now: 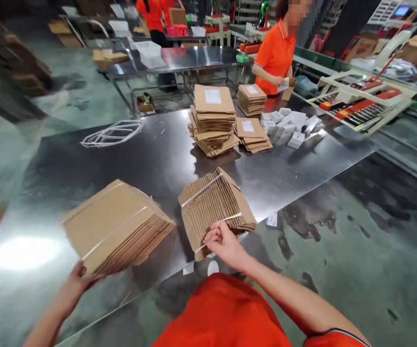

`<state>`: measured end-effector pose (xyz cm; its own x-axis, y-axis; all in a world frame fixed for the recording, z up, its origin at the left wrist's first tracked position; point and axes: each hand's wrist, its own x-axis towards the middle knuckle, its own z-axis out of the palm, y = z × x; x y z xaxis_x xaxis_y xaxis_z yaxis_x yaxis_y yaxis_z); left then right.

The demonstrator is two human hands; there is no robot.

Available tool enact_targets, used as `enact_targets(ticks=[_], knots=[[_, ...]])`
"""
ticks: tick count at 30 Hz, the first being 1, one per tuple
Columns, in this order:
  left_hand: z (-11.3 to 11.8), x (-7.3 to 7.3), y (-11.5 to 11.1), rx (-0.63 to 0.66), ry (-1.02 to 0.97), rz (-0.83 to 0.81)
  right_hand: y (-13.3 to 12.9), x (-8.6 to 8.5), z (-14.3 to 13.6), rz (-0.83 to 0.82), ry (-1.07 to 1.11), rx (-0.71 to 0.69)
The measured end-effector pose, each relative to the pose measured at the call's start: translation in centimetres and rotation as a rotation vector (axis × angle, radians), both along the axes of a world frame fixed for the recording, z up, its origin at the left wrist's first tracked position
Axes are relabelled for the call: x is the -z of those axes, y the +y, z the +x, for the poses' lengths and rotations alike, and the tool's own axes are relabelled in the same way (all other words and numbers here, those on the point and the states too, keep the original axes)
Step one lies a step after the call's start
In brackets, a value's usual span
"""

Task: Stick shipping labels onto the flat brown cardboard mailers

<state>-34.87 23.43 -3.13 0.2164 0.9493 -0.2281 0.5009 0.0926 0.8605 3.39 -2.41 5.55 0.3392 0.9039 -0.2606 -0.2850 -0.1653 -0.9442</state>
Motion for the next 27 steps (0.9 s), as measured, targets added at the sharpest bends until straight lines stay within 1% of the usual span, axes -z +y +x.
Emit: enact_targets(ticks=[1,2,3,4,5,6,7,8,10,11,13,15,17,19,21,23,25,27], knots=[[-1.1,0.2,-1.2,-0.031,-0.001,-0.186,-0.1,0.2,-0.1,0.013,0.012,-0.033],[-2.0,0.5,-2.6,0.004,0.006,-0.404,-0.2,0.4,-0.1,0.024,0.035,-0.069],[-2.4,0.8,-4.2,0.011,0.02,-0.582,-0.3,0.5,0.1,0.032,0.066,-0.113],[-2.3,1.3,-6.0,0.034,0.037,-0.734,-0.5,0.6,0.3,0.034,0.097,-0.162],[-1.6,1.7,-7.8,0.024,0.068,-0.798,-0.6,0.6,0.7,0.032,0.123,-0.215],[-0.3,2.1,-9.6,0.042,0.095,-0.852,-0.7,0.8,1.2,0.031,0.14,-0.274],[1.7,2.4,-11.2,0.052,0.104,-0.909,-0.8,0.9,1.7,0.035,0.149,-0.334],[4.1,2.6,-12.6,0.066,0.064,-0.944,-0.8,1.1,2.4,0.048,0.151,-0.391],[10.0,2.4,-14.5,0.058,-0.102,-0.928,-0.7,1.6,4.1,0.095,0.141,-0.495],[13.1,2.1,-15.0,0.003,-0.185,-0.87,-0.6,1.9,5.2,0.121,0.136,-0.544],[19.0,1.1,-15.2,-0.097,-0.329,-0.802,-0.5,2.5,7.8,0.162,0.128,-0.619],[24.0,-0.1,-14.9,-0.174,-0.43,-0.771,-0.5,3.0,11.1,0.193,0.144,-0.646],[28.0,-1.4,-14.8,-0.24,-0.503,-0.744,-1.0,3.4,15.4,0.18,0.206,-0.612],[31.5,-2.7,-15.3,-0.298,-0.562,-0.71,-1.8,3.7,20.4,0.103,0.251,-0.562],[35.0,-3.7,-16.7,-0.326,-0.617,-0.692,-2.5,4.2,25.9,-0.001,0.235,-0.488],[38.8,-4.5,-18.7,-0.319,-0.677,-0.687,-2.5,4.7,31.4,-0.073,0.183,-0.357],[42.6,-5.1,-20.9,-0.289,-0.733,-0.681,-1.2,5.3,36.2,-0.072,0.118,-0.19],[46.0,-5.6,-22.7,-0.171,-0.753,-0.732,1.4,5.8,39.8,0.011,-0.003,-0.061]])
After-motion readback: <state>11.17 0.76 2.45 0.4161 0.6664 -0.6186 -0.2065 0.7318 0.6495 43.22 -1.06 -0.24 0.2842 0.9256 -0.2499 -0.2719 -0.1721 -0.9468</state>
